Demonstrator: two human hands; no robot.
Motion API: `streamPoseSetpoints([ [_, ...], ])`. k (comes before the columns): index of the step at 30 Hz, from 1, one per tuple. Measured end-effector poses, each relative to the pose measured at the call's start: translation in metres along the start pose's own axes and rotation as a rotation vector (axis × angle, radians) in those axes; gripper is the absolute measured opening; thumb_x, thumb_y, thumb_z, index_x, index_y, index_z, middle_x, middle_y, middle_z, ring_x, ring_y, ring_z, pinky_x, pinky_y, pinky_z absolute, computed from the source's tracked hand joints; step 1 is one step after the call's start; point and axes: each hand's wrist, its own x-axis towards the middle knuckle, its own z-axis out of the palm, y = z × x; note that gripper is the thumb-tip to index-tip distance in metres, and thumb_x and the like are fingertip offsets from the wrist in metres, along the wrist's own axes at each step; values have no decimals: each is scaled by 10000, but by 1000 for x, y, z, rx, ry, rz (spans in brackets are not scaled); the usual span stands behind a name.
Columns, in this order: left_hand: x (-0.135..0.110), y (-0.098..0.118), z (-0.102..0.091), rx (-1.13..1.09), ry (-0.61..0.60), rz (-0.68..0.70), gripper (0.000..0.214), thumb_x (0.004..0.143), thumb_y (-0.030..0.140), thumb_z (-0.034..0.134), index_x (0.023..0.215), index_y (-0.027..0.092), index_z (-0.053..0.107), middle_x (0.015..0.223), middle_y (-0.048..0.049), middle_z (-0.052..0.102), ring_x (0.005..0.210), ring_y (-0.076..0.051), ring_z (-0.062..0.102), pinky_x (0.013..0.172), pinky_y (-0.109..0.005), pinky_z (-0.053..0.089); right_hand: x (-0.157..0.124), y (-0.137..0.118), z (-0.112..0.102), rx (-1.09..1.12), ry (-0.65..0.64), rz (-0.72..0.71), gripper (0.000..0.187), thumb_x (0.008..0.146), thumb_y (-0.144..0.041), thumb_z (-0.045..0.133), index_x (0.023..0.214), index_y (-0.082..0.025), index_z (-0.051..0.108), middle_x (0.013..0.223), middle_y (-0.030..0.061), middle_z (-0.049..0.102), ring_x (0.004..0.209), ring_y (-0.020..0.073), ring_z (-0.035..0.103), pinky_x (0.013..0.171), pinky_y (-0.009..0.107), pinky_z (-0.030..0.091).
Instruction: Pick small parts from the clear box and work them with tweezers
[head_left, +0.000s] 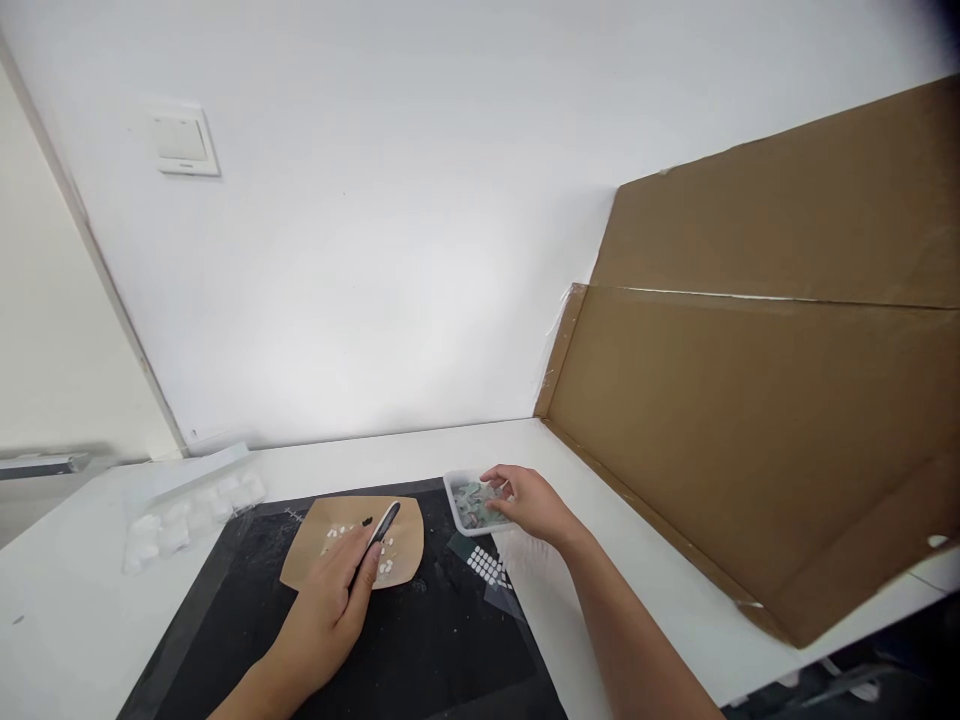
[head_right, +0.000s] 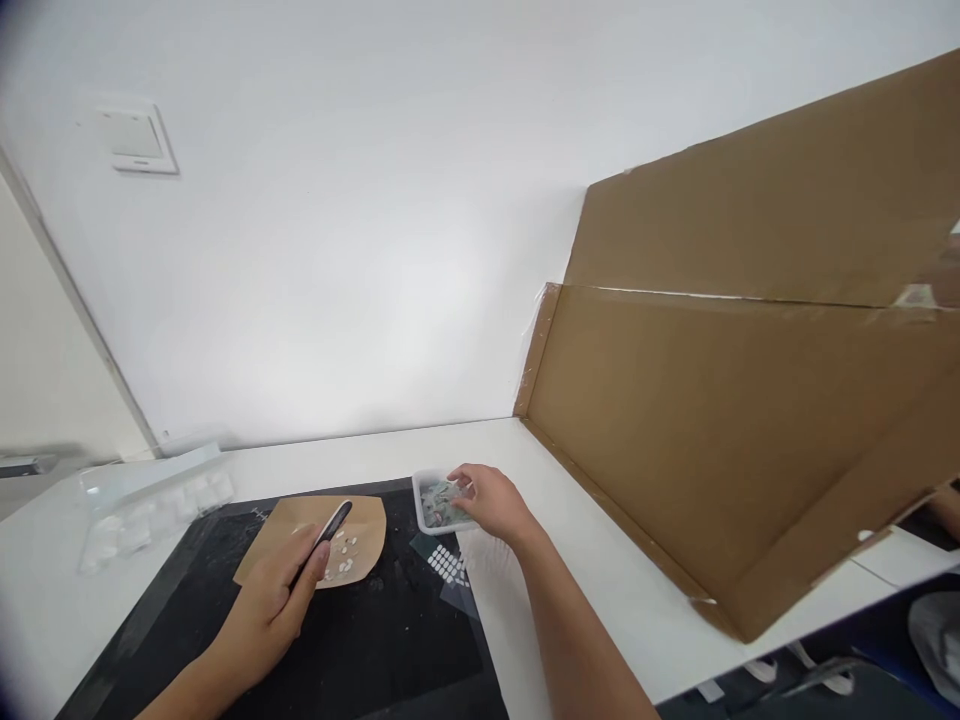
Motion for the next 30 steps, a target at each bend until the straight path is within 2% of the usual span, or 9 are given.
streamPoseSetpoints([
  [5,0,0,1,8,2,-11,386,1067,422,410,1190,220,716,985,-108,753,1014,-295,711,891,-429,595,-1,-1,-1,12,-7,-24,349,804,-291,761,1150,-253,732,1088,36,751,864,197,681,766,299,501],
  [9,1,1,0,-1,-10,-33,383,1068,417,409,1182,207,708,1008,-109,746,1031,-294,707,903,-431,587,-2,-4,-2,27,-1,-36,335,822,-331,755,1148,-261,725,1068,30,746,854,189,675,720,278,493],
  [14,2,2,-1,-18,-46,-30,400,1083,398,376,1276,189,657,1147,-136,729,1114,-293,678,972,-453,556,-3,-3,-3,79,23,-30,330,843,-371,744,1153,-261,715,1055,27,739,812,170,673,690,262,487],
  [19,2,0,0,-41,-44,-25,394,1088,395,366,1265,187,650,1126,-128,728,1029,-277,692,944,-439,559,-2,-2,-2,74,52,-41,348,843,-430,745,1144,-258,715,1026,35,730,807,182,660,663,267,471],
  [30,2,-5,2,-29,-37,-14,337,1091,387,387,1223,211,643,1027,-92,713,972,-262,685,870,-391,561,-1,0,-3,110,113,-102,276,841,-299,721,1115,-262,712,940,8,709,820,181,656,699,278,477],
])
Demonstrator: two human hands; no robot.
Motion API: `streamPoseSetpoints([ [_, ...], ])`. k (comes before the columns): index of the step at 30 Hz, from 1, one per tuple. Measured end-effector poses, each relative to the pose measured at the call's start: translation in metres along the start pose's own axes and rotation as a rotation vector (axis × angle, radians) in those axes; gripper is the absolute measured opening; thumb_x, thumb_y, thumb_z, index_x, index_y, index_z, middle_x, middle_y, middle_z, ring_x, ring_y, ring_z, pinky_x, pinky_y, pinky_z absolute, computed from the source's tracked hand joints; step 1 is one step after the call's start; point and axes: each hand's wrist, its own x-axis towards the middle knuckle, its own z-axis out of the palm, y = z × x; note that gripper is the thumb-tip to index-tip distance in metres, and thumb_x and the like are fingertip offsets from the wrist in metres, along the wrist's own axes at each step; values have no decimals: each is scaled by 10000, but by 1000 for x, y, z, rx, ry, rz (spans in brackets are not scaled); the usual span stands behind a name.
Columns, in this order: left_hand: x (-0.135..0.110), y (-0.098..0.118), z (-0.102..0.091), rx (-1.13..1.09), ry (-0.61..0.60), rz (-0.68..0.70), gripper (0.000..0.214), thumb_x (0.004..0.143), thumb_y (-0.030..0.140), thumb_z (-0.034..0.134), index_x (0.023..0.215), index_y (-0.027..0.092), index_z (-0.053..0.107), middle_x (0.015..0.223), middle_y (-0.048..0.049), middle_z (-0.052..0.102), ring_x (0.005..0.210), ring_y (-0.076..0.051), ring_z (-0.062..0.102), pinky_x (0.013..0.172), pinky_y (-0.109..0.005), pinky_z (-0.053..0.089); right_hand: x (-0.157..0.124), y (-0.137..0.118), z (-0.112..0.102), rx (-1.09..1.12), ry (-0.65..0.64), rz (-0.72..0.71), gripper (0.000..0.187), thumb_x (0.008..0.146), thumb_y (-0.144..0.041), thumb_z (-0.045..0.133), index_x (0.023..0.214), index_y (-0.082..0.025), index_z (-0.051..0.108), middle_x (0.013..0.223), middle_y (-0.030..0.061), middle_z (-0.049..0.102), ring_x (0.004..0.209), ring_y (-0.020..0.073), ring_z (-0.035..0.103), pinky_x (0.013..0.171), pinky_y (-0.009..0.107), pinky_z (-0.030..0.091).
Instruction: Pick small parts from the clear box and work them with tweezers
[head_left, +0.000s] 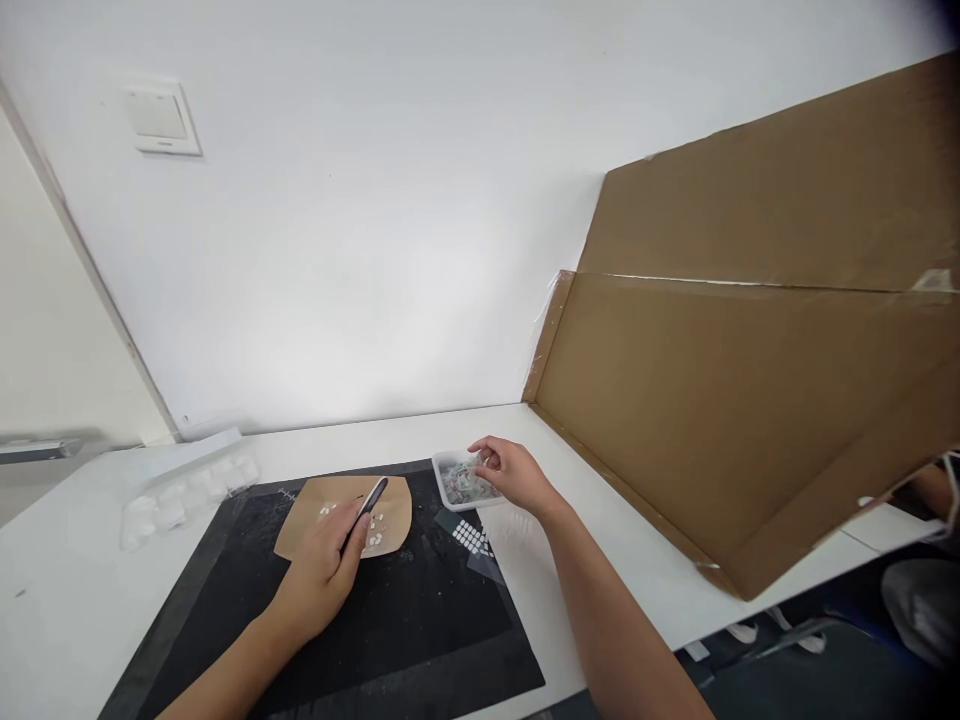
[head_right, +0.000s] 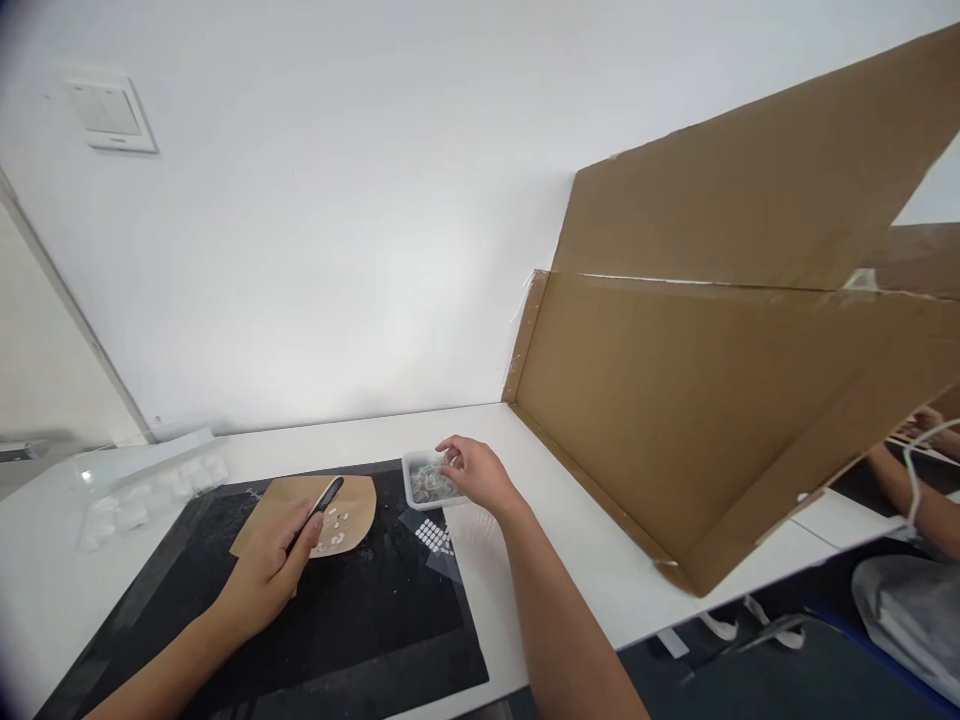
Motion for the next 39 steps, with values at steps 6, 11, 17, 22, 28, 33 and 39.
streamPoseSetpoints([
  [6,1,3,-1,-10,4,8,346,1086,396,389,1179,204,662,918,-70,708,915,-262,690,850,-384,562,0,2,1,7,-9,-2,307,848,-269,718,1155,-263,703,962,9,717,789,163,668,704,275,500],
  [11,2,3,-1,1,1,-2,377,1085,426,383,1144,207,683,928,-74,727,805,-249,692,760,-367,563,0,4,1,24,7,17,454,861,-238,708,1307,-286,641,1012,20,745,861,179,700,759,292,527],
  [17,2,4,-2,-24,-20,-41,398,1089,433,361,1161,205,678,968,-81,729,830,-255,709,733,-366,577,1,6,-2,35,45,40,453,880,-290,718,1324,-308,633,995,8,779,863,191,715,789,315,530],
  [22,2,2,-1,-25,-19,-18,380,1090,413,367,1214,206,661,1049,-93,725,941,-265,702,843,-397,570,1,4,-4,1,55,6,232,889,-355,713,1115,-304,718,937,-11,786,836,192,715,748,305,513],
  [28,2,0,0,5,-5,1,378,1090,409,356,1148,197,663,918,-91,700,989,-286,676,901,-436,549,1,0,-4,21,102,23,230,826,-407,791,1020,-302,723,890,-33,791,842,197,721,755,304,503],
  [33,2,0,0,-2,-8,15,355,1090,400,360,1182,205,643,947,-88,698,941,-267,667,877,-415,549,2,-2,-4,28,88,39,247,847,-433,766,1045,-285,757,926,2,796,866,218,725,762,324,523],
  [39,2,5,-2,-10,-20,7,330,1093,388,361,1151,210,633,985,-84,702,953,-260,665,874,-404,540,1,-9,2,82,50,46,238,960,-298,584,1119,-248,754,970,36,803,804,205,747,700,318,568],
])
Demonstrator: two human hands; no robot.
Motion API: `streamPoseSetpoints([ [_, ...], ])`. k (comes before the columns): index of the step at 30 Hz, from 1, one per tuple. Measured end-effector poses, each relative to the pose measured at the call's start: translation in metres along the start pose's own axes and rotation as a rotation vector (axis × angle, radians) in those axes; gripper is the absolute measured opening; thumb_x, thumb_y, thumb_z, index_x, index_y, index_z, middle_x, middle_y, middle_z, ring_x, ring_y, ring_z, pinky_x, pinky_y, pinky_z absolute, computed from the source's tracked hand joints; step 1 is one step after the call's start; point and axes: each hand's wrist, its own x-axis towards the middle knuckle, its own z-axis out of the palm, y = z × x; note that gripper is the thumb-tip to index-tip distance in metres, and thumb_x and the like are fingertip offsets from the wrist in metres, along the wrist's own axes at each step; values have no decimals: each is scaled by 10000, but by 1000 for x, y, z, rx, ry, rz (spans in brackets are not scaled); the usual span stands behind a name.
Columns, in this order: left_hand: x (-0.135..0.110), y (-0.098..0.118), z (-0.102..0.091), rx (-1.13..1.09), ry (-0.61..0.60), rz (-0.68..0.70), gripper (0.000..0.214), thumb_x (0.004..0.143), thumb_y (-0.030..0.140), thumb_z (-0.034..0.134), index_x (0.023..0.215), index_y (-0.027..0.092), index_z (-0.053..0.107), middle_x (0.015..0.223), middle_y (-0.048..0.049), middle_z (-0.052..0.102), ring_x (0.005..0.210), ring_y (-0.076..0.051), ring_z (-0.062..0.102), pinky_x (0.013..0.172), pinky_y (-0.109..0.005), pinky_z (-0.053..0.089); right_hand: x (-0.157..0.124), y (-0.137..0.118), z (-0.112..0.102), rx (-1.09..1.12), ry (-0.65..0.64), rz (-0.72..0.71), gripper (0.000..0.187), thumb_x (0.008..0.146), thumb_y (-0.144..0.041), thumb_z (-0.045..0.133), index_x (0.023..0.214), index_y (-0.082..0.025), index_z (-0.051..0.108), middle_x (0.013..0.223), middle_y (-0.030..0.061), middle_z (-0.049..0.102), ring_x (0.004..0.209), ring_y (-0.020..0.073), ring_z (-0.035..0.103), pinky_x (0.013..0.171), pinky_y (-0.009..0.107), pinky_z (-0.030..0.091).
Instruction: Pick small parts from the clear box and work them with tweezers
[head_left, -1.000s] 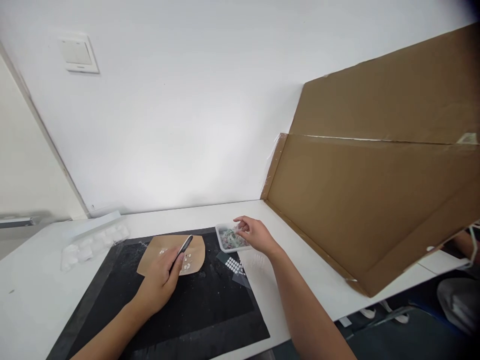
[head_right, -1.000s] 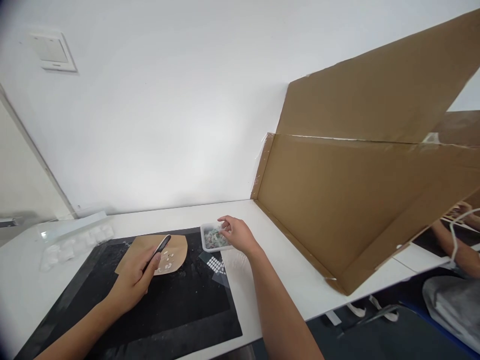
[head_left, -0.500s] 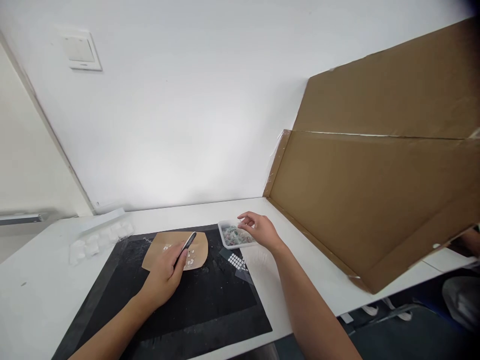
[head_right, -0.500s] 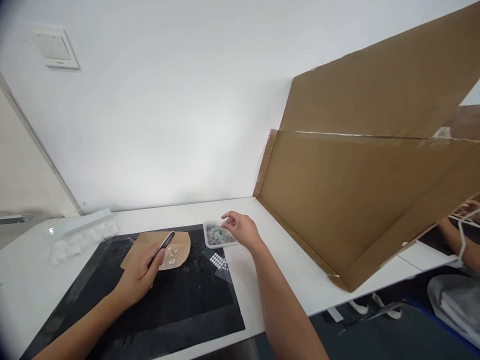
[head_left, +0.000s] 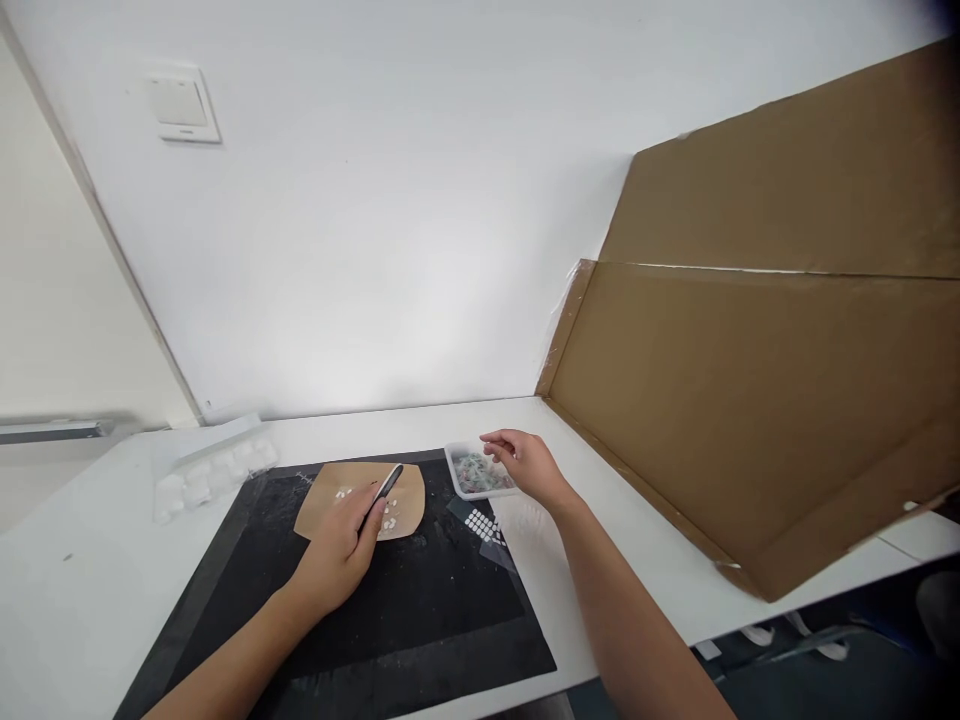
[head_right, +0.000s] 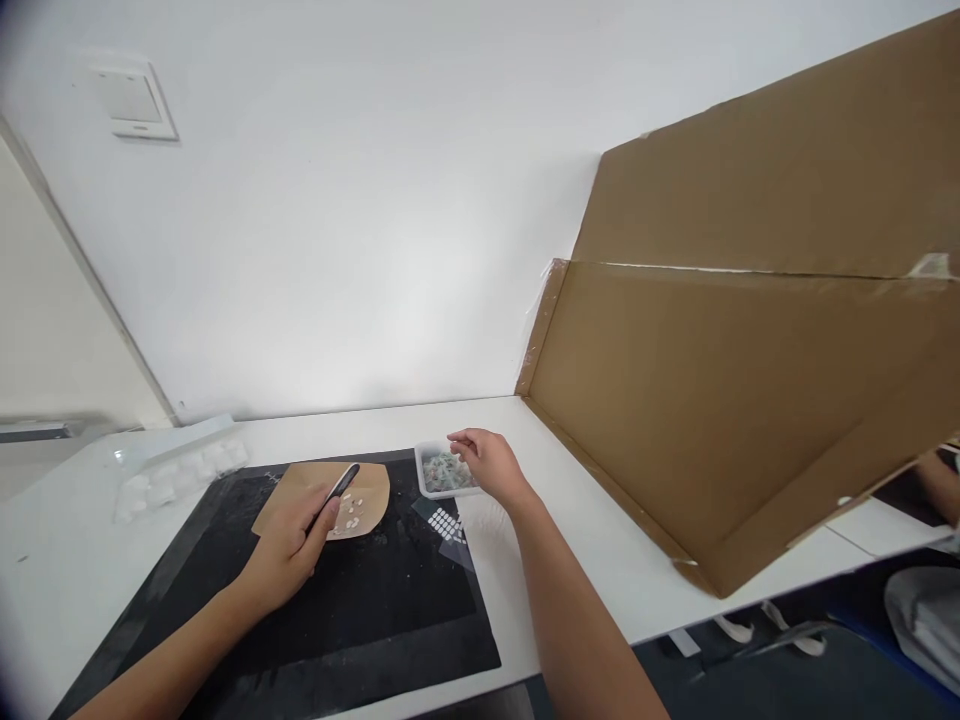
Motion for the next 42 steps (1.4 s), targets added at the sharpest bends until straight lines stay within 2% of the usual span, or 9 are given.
streamPoseSetpoints([
  [5,0,2,1,-9,7,-13,312,1091,366,365,1084,203,630,996,-79,703,921,-248,654,857,-396,522,-7,-21,19,134,54,-83,204,933,-335,673,1094,-235,748,962,50,799,862,214,758,818,350,598],
  [10,1,8,0,-30,-6,-40,337,1090,366,354,1067,199,645,962,-76,696,902,-248,647,843,-391,513,-25,-60,61,361,0,-172,207,907,-380,744,1038,-219,738,890,45,790,787,204,756,764,333,611],
  [16,1,15,-3,-94,-1,-55,352,1089,363,351,1087,203,664,799,-37,635,873,-246,651,792,-358,524,-43,-94,92,190,50,-393,139,983,-357,671,939,-247,742,815,20,761,769,184,712,740,312,550],
  [20,-1,16,-2,-119,-6,-48,338,1091,349,364,1105,201,667,905,-60,683,878,-235,647,790,-349,518,-45,-94,92,180,112,-436,109,993,-311,652,947,-245,725,820,24,746,765,180,694,719,306,543],
  [23,-2,17,0,-131,-7,-46,316,1093,336,371,1116,203,657,977,-72,700,896,-231,642,811,-349,505,-46,-92,89,215,85,-411,105,990,-313,652,953,-257,733,817,23,740,748,179,701,714,307,572],
  [27,-2,17,0,-120,2,-81,334,1096,344,357,1026,202,652,865,-51,664,804,-219,616,769,-341,494,-49,-91,86,304,12,-344,98,965,-340,681,1007,-271,737,933,45,751,797,198,726,756,345,627],
  [31,-2,16,0,-158,0,-74,324,1095,333,367,1145,208,662,943,-65,687,871,-227,630,834,-358,505,-50,-91,85,277,-3,-334,110,982,-336,658,1037,-278,734,978,53,753,852,212,728,767,355,630],
  [36,-4,18,2,-210,-29,-28,342,1094,304,384,1313,223,635,1062,-89,711,989,-242,649,940,-390,509,-51,-91,83,147,68,-436,94,1012,-299,612,1008,-265,700,909,41,728,825,198,693,740,336,578],
  [42,-4,20,3,-203,-28,-25,351,1092,312,376,1301,218,642,1052,-101,715,961,-254,654,897,-395,525,-52,-91,87,59,78,-530,95,1034,-265,545,1007,-242,633,914,63,682,803,196,646,693,328,531],
])
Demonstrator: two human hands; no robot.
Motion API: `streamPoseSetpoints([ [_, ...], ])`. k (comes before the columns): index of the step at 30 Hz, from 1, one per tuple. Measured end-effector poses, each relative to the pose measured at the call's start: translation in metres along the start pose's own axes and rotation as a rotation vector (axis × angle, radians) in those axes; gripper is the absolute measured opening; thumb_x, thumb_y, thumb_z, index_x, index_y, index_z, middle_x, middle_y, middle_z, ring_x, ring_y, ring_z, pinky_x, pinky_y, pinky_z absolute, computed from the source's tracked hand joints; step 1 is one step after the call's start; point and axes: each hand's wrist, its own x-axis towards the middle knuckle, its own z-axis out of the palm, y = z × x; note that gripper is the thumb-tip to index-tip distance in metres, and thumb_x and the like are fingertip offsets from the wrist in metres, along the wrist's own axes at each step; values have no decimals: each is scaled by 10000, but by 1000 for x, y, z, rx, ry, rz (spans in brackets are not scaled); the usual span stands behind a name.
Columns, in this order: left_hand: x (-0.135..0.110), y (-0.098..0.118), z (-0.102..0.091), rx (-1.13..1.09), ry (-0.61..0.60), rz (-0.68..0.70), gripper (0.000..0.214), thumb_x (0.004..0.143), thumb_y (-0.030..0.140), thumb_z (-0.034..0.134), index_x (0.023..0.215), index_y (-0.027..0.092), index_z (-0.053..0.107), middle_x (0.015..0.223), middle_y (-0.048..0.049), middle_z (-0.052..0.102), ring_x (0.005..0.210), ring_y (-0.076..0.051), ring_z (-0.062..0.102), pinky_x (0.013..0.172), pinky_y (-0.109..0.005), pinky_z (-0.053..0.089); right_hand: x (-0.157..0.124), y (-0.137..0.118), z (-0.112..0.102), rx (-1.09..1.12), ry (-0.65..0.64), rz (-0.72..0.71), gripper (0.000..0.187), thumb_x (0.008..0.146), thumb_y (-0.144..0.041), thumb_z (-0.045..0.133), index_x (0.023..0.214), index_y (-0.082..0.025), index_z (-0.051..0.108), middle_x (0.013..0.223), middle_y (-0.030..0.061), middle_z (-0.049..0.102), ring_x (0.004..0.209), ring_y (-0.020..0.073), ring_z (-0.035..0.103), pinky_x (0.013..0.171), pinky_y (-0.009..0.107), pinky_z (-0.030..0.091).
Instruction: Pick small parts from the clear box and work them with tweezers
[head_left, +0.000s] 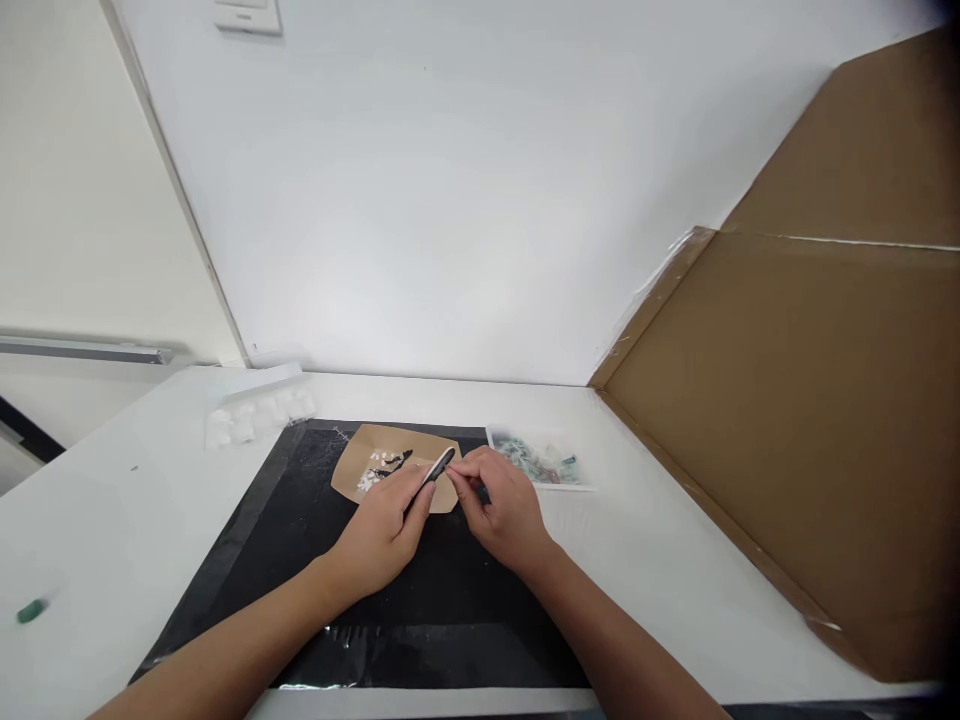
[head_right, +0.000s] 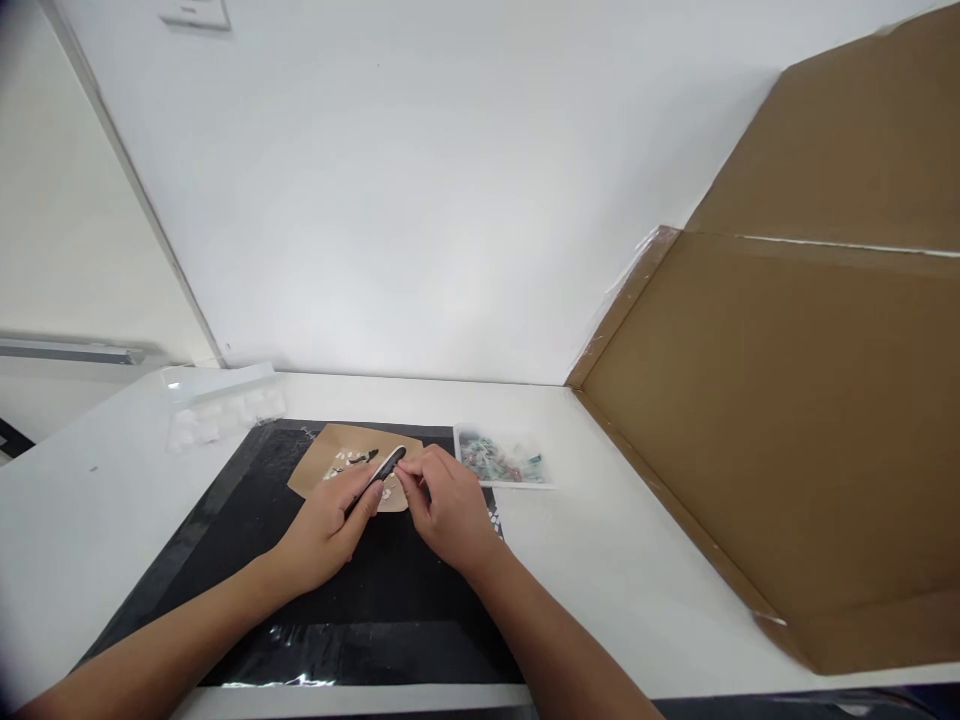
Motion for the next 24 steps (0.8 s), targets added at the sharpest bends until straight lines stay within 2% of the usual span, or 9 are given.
streamPoseSetpoints([
  [7,1,-3,0,61,-12,-16,300,1084,297,380,1060,201,663,985,-84,709,920,-246,661,853,-378,515,-2,8,7,-80,-105,-64,87,1037,-257,522,986,-237,590,840,41,663,757,196,628,694,331,481],
  [13,1,-3,0,81,-40,8,300,1094,301,354,989,202,616,919,-69,674,856,-230,629,801,-365,490,-4,7,8,-147,-67,-129,74,1020,-262,554,951,-240,569,821,36,684,742,197,626,694,333,436],
  [17,0,-2,-1,87,-41,-4,334,1096,311,355,839,214,544,824,-37,624,788,-208,601,769,-348,469,-2,6,8,-237,39,-31,101,1025,-272,548,936,-237,579,804,33,683,715,189,612,696,333,417],
  [19,-1,-2,0,87,-42,-9,346,1095,311,362,796,217,507,793,-25,605,769,-201,595,759,-341,464,-1,6,7,-231,43,-4,115,1029,-267,537,926,-232,575,809,32,677,714,184,608,693,328,414],
  [24,-1,-2,-2,68,-40,-22,346,1095,328,358,802,218,504,787,-17,583,734,-190,591,689,-318,461,0,3,6,-182,-70,-154,118,1030,-244,533,915,-226,552,801,17,680,718,174,606,724,331,400],
])
